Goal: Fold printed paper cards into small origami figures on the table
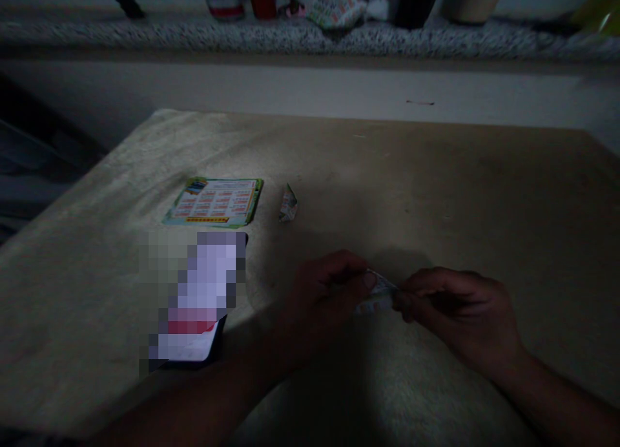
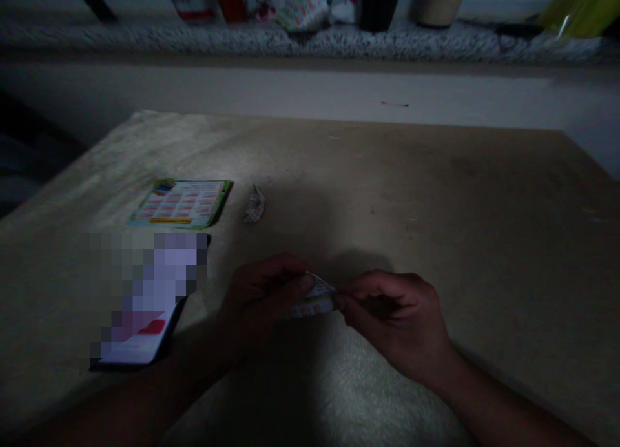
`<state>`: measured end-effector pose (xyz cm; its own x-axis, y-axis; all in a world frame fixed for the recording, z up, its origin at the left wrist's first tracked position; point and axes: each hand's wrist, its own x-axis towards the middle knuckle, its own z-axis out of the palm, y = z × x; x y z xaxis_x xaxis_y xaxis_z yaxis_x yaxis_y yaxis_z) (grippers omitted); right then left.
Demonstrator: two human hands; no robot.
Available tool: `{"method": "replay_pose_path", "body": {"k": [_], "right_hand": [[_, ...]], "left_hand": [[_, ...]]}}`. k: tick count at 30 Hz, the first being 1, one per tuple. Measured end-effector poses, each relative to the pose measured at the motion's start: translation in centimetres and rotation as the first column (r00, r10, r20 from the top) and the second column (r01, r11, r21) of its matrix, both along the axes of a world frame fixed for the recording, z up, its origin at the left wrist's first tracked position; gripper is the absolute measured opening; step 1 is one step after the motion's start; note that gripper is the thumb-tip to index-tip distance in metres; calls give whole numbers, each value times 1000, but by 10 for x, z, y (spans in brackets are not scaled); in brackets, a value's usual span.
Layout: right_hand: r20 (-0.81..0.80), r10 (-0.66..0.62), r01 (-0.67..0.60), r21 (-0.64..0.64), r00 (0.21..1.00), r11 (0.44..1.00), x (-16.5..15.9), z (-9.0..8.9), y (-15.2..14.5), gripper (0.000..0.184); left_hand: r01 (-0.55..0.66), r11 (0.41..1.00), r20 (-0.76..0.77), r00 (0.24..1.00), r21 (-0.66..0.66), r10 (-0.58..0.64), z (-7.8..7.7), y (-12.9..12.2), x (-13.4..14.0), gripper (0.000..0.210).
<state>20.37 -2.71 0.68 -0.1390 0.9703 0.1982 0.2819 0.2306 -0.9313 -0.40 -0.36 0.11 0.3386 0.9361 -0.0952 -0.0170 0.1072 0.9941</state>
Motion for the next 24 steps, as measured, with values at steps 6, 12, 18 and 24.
{"method": "replay_pose_path", "body": {"k": [6,12,18,24], "right_hand": [[28,-13,13,-3,1000,1000,-1,-1,0,7],[176,-19,-10,163,984,987,-3,2,-1,10],[295,-16,-90,341,955,936,-8,8,-8,12],[340,8,-124,320,940,939,-9,9,-11,13]], "left_hand": [[-2,989,-118,993,147,19,5,2,0,13],[104,872,-369,925,478,92,10,-2,2,8],[242,667,-478,856,705,195,10,-2,3,6],[290,581,-473,860,761,190,16,2,1,6]]}}
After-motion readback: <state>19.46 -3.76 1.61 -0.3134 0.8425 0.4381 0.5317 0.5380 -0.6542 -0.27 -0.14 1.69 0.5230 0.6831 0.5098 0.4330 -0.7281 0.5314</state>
